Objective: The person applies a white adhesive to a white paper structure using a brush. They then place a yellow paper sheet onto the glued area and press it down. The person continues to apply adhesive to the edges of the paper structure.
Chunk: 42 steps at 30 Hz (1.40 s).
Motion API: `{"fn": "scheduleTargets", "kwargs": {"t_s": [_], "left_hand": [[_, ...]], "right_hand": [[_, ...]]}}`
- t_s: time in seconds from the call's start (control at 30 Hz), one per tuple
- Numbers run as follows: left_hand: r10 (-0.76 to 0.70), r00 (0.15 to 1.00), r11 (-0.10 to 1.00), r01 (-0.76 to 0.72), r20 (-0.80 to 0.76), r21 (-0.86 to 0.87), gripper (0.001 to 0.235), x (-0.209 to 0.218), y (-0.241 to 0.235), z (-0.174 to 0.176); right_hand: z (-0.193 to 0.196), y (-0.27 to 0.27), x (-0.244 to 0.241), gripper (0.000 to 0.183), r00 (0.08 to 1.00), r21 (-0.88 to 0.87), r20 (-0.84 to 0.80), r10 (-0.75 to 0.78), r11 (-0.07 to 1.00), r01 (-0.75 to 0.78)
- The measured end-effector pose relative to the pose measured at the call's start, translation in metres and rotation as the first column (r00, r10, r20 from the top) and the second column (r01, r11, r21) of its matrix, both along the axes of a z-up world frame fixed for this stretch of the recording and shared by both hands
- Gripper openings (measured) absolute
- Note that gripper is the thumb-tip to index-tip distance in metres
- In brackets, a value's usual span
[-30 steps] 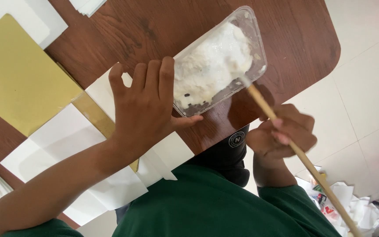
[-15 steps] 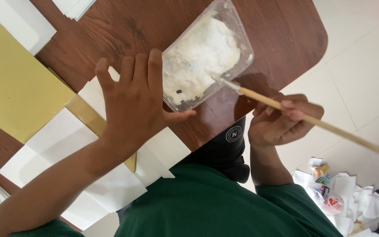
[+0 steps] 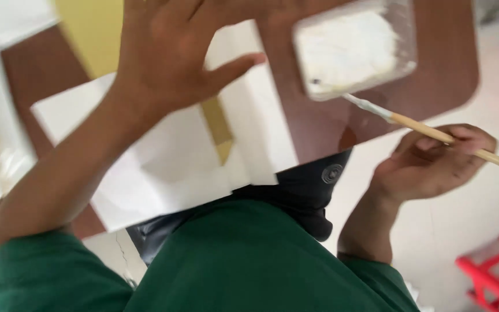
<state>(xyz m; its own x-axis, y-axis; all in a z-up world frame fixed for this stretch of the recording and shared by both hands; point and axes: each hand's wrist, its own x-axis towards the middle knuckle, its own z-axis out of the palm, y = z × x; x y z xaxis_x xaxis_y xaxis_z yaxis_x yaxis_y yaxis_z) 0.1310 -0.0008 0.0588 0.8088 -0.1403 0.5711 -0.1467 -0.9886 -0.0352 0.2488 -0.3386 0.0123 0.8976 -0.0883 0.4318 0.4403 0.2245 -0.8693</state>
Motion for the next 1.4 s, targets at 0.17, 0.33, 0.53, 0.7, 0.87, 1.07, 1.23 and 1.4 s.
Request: {"fn": "scheduleTargets", "kwargs": {"t_s": [0.17, 0.33, 0.53, 0.7, 0.87, 1.07, 1.23, 1.4], "left_hand": [[-0.065, 0.998, 0.992, 0.062, -0.025, -0.113, 0.029, -0.081, 0.042, -0.011], [0.121, 0.975, 0.992, -0.116, -0.189, 0.042, 0.062, -0.126, 0.044, -0.057], [0.251, 0.943, 0.966, -0.229, -0.218, 0.120, 0.097, -0.139, 0.020, -0.078], [0.314, 0.917, 0.949, -0.295, -0.244, 0.113, 0.106, -0.143, 0.012, -0.092], [0.299, 0.926, 0.953, -0.301, -0.231, 0.025, 0.105, -0.140, 0.014, -0.092], [0.267, 0.931, 0.963, -0.267, -0.249, 0.033, 0.101, -0.140, 0.015, -0.086], [0.303, 0.879, 0.952, -0.295, -0.368, 0.079, 0.123, -0.141, 0.010, -0.081], [0.351, 0.838, 0.936, -0.315, -0.417, 0.155, 0.124, -0.140, 0.005, -0.078]], "right_hand": [[-0.011, 0.023, 0.019, 0.017, 0.934, -0.047, 0.179, 0.309, 0.951, -0.306], [0.031, 0.115, -0.006, 0.029, 0.812, -0.207, -0.040, 0.582, 0.791, -0.576], [0.034, 0.210, 0.000, 0.025, 0.544, -0.459, -0.178, 0.820, 0.420, -0.783], [0.019, 0.230, -0.006, 0.026, 0.528, -0.528, -0.133, 0.839, 0.391, -0.754], [0.008, 0.208, -0.012, 0.037, 0.578, -0.735, 0.039, 0.815, 0.415, -0.536], [-0.022, 0.201, -0.010, 0.043, 0.467, -0.593, 0.182, 0.865, 0.476, -0.650], [-0.015, 0.193, -0.004, 0.042, 0.170, -0.800, 0.461, 0.871, 0.491, -0.345], [-0.005, 0.203, -0.022, 0.036, 0.114, -0.830, 0.437, 0.892, 0.449, -0.331]]}}
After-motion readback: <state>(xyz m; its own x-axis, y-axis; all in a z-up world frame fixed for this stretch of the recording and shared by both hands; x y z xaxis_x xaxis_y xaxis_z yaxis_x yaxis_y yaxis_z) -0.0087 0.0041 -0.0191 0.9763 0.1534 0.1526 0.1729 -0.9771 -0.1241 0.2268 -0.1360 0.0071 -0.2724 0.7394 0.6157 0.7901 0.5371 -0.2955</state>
